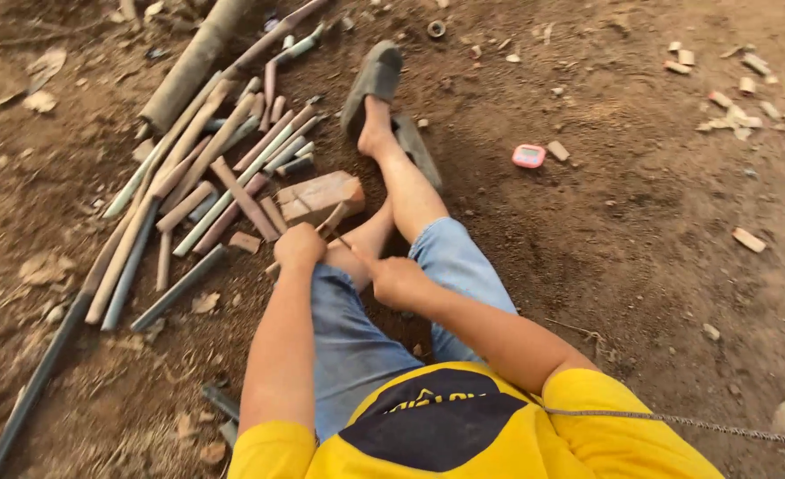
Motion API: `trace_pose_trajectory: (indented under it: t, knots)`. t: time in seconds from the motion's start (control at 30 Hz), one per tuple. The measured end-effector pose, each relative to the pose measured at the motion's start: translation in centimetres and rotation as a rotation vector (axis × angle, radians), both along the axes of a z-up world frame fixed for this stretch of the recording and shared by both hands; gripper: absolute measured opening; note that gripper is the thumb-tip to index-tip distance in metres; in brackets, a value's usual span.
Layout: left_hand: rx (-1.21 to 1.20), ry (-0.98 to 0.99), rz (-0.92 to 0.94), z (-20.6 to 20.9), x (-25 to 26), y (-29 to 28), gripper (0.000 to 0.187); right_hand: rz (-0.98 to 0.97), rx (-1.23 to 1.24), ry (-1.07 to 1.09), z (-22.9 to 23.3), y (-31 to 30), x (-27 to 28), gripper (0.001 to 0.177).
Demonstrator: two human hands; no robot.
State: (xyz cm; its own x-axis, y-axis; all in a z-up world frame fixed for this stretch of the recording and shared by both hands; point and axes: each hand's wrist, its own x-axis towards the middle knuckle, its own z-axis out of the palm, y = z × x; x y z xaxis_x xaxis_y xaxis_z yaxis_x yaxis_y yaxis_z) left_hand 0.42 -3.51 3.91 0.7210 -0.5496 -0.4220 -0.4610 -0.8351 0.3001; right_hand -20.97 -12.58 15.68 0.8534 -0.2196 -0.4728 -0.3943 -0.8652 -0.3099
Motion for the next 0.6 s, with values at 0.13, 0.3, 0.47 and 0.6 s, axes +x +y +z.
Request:
trace_pose_trajectory:
  t: [0.13,0.3,0.47,0.6]
  knots:
    - [0.006,-0.028,-0.074,2.7,-0.7,-0.1,0.025,-0.022,-0.001,-0.054,-1.3,-0.4,-1.6,0.054]
    - [0.0,-0.142,-0.09,5.1,-2.5,-0.2,0.027,0.011,0.025,-0.111,-2.5,-1.4,1.2,0.061]
    - [-0.001,-0.188,-0.074,5.1,-3.0,0.6,0.029,0.034,0.034,-0.146,-3.1,-0.5,1.2,0.063]
    - [0.004,-0.234,-0.12,5.8,-3.4,0.2,0.031,0.022,0.123,-0.178,-0.7,-0.3,-0.4,0.063]
